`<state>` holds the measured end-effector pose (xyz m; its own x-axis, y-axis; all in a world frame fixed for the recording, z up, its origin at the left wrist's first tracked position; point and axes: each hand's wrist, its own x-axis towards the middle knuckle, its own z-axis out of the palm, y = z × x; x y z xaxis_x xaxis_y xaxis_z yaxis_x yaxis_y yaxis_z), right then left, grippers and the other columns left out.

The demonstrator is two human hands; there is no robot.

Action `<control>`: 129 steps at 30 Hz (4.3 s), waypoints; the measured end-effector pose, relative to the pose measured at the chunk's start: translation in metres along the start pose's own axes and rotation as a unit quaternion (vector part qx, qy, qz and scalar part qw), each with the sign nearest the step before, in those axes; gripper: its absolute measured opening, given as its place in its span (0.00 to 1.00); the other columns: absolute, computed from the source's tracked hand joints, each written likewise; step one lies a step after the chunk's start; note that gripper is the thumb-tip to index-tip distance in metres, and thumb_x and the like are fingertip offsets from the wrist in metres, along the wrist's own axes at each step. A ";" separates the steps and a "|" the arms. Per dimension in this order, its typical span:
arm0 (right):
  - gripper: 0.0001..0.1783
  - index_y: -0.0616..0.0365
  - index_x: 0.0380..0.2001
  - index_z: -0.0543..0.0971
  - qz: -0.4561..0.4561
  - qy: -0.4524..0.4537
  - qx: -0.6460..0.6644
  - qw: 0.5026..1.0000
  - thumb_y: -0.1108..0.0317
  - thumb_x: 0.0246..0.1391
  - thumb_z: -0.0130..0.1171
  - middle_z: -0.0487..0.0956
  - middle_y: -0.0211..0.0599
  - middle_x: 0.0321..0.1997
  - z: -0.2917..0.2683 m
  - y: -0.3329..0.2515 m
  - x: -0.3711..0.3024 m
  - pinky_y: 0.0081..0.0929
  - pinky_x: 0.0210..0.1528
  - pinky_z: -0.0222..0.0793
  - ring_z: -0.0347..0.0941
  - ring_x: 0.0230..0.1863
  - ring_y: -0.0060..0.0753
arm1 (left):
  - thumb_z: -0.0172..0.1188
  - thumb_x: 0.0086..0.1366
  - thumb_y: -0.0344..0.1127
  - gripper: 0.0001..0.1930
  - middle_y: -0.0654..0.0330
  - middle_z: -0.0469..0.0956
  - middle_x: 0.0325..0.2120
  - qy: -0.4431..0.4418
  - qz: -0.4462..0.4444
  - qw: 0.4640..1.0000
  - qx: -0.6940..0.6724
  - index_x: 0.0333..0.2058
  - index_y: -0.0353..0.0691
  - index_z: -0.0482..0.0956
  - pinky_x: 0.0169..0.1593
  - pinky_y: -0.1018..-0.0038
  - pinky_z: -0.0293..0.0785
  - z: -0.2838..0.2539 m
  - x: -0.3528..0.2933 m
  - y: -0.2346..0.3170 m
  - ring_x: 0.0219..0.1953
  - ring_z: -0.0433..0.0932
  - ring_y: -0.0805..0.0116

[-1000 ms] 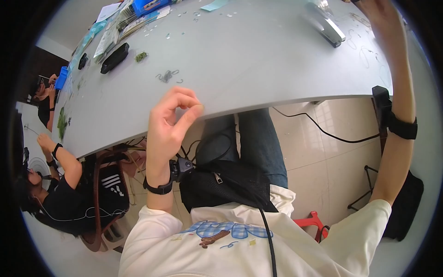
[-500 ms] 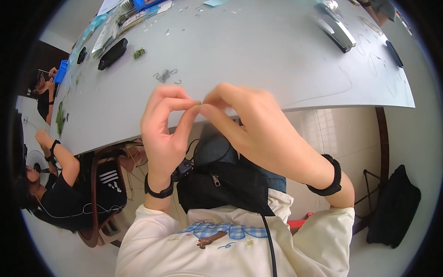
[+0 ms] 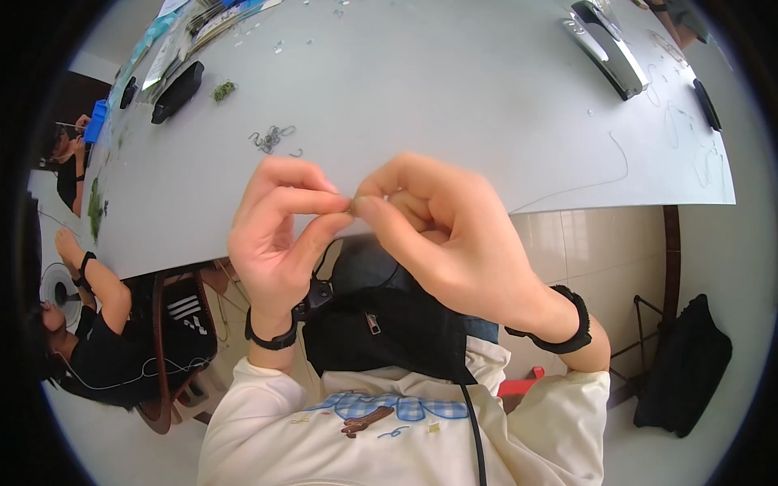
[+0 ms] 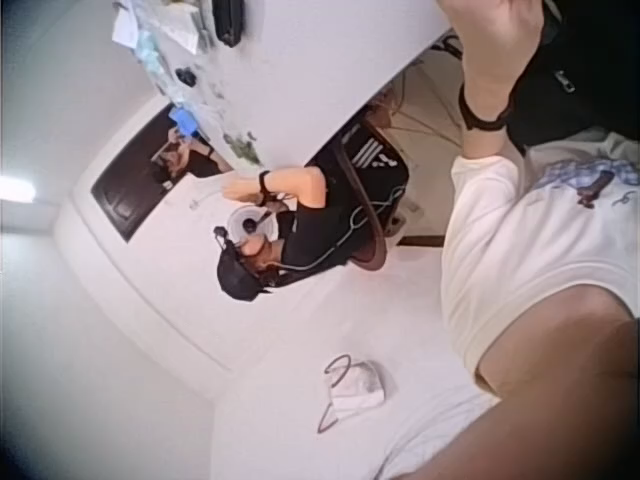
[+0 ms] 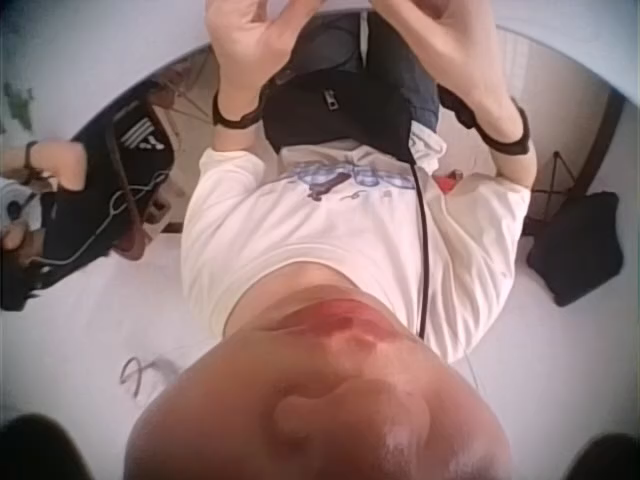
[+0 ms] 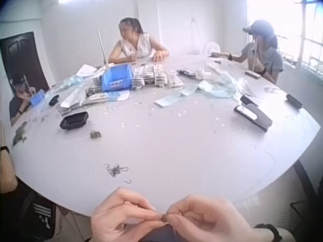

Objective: Threading fishing line through small tackle components such as beads and hooks at a work table.

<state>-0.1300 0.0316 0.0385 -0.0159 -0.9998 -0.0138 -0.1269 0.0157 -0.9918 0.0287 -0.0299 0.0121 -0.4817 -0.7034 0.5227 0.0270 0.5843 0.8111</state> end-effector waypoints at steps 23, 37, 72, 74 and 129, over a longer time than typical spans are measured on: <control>0.03 0.63 0.24 0.71 -0.054 0.023 0.035 0.998 0.75 0.49 0.51 0.53 0.17 0.07 0.008 0.008 -0.007 0.14 0.15 0.37 0.43 0.11 0.07 | 0.59 0.41 0.19 0.10 0.61 0.70 0.27 0.070 0.120 0.981 0.134 0.24 0.37 0.74 0.27 0.79 0.63 0.001 0.000 0.004 0.27 0.68 0.69; 0.04 0.60 0.22 0.71 -0.136 0.069 -0.058 0.987 0.81 0.41 0.53 0.55 0.21 0.06 0.008 0.008 -0.014 0.15 0.12 0.38 0.44 0.09 0.11 | 0.61 0.37 0.20 0.12 0.63 0.72 0.27 0.111 0.201 0.950 0.213 0.25 0.39 0.75 0.33 0.75 0.62 0.005 -0.005 0.001 0.28 0.69 0.67; 0.10 0.62 0.22 0.66 -0.061 0.004 0.139 0.988 0.67 0.52 0.46 0.68 0.36 0.22 0.004 -0.006 -0.013 0.16 0.21 0.63 0.66 0.17 0.21 | 0.54 0.53 0.28 0.05 0.59 0.66 0.28 -0.006 -0.146 0.976 -0.161 0.23 0.32 0.71 0.36 0.81 0.59 -0.007 -0.003 0.014 0.31 0.64 0.74; 0.09 0.63 0.25 0.67 -0.053 0.002 0.142 0.988 0.68 0.52 0.47 0.68 0.33 0.22 0.005 -0.007 -0.013 0.14 0.19 0.59 0.63 0.16 0.18 | 0.54 0.54 0.27 0.04 0.59 0.67 0.28 -0.015 -0.144 0.976 -0.164 0.23 0.33 0.72 0.36 0.81 0.60 -0.009 -0.003 0.014 0.31 0.64 0.74; 0.04 0.64 0.25 0.71 -0.172 0.040 -0.103 0.979 0.83 0.44 0.53 0.56 0.17 0.09 0.026 -0.012 -0.015 0.12 0.15 0.38 0.44 0.12 0.07 | 0.54 0.51 0.22 0.03 0.57 0.67 0.29 0.087 0.059 0.994 0.036 0.25 0.35 0.70 0.33 0.79 0.62 -0.007 -0.010 0.020 0.28 0.65 0.71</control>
<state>-0.1024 0.0456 0.0471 -0.0135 -0.9423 0.3346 -0.3364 -0.3108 -0.8889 0.0402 -0.0139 0.0246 -0.3201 -0.6838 0.6557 0.0092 0.6898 0.7239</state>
